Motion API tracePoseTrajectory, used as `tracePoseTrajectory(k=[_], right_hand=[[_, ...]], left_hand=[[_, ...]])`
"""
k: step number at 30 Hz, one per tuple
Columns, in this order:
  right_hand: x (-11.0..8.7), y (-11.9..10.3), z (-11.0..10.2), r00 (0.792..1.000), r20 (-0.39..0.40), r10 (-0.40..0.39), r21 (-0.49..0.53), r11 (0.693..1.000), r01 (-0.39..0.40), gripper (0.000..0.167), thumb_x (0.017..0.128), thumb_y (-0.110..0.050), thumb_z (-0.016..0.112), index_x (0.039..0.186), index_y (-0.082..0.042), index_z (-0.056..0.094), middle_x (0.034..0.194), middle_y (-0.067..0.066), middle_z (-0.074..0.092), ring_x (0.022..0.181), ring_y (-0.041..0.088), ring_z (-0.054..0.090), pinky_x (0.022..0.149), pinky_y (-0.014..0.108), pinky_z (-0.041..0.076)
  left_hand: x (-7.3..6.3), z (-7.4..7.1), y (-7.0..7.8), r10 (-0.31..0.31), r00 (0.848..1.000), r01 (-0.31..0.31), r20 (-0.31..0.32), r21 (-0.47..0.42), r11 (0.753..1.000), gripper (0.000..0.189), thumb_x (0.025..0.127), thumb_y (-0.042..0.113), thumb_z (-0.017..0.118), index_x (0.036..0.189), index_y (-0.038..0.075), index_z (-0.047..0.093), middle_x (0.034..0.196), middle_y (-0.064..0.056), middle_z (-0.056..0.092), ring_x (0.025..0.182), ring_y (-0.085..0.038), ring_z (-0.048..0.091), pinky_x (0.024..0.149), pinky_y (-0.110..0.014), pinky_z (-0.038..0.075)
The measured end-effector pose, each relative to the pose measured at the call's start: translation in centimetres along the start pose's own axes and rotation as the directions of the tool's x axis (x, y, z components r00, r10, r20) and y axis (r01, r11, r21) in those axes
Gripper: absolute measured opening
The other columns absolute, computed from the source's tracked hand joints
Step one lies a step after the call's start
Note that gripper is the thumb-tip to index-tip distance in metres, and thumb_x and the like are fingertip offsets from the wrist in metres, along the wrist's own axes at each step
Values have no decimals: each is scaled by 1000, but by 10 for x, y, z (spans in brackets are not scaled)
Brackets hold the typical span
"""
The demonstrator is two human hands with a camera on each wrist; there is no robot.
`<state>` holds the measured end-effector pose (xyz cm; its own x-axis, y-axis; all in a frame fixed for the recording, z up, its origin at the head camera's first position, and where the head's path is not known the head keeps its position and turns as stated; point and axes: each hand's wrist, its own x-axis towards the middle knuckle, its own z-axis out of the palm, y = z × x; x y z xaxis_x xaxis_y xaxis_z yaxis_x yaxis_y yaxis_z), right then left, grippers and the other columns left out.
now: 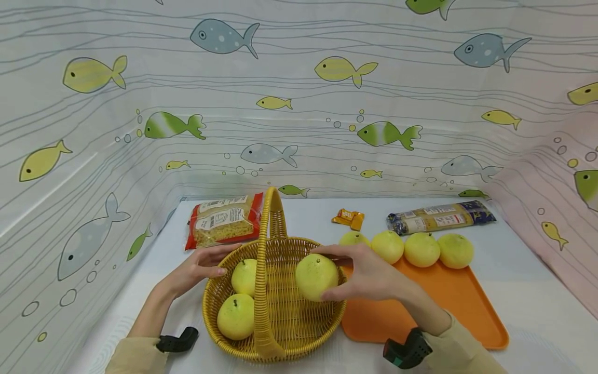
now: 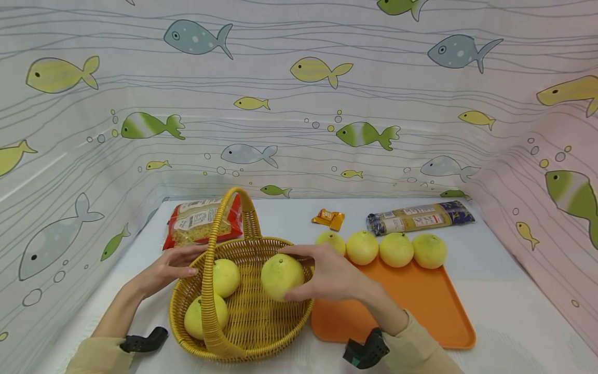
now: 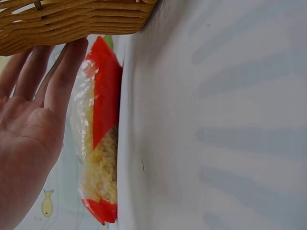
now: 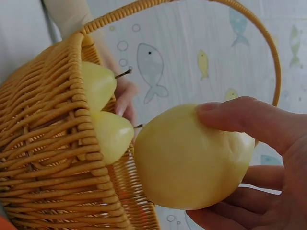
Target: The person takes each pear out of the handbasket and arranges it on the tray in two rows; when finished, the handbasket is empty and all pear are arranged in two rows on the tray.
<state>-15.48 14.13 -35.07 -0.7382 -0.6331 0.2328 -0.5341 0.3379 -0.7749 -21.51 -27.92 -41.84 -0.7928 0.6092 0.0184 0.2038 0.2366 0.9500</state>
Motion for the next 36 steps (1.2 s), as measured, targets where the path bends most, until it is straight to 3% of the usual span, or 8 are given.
tracePoseTrajectory(k=[9,17,30,36], right_hand=[[-3,-1,-10,999,-30,34,4,999,-34,71,77,-35,86,139,-12,59,130,0,66,117,16,63,97,32,52],[-4,0,-13,999,-27,18,-7,1000,-19,70,78,-34,86,139,-13,59,129,-1,66,118,16,63,96,31,53],[-7,8,-26,1000,-27,10,54,999,-8,68,79,-24,86,140,-14,59,131,2,66,118,17,64,95,33,54],[-7,12,-31,999,-36,40,62,997,-38,69,76,-25,88,139,-16,60,132,3,66,115,15,66,94,30,53]], left_hand=[[0,0,0,10,1000,-10,0,9,1000,58,95,8,56,150,3,43,150,-23,47,127,-7,57,98,-25,47],[0,0,0,11,1000,-11,-1,4,1000,57,95,7,56,150,3,43,150,-23,47,127,-7,57,98,-25,47],[0,1,1,10,1000,-10,-2,9,1000,57,95,8,56,151,3,42,150,-24,47,127,-7,57,98,-25,47],[-1,1,1,9,1000,-9,-4,11,1000,58,95,8,56,151,3,42,150,-26,45,127,-5,56,98,-25,47]])
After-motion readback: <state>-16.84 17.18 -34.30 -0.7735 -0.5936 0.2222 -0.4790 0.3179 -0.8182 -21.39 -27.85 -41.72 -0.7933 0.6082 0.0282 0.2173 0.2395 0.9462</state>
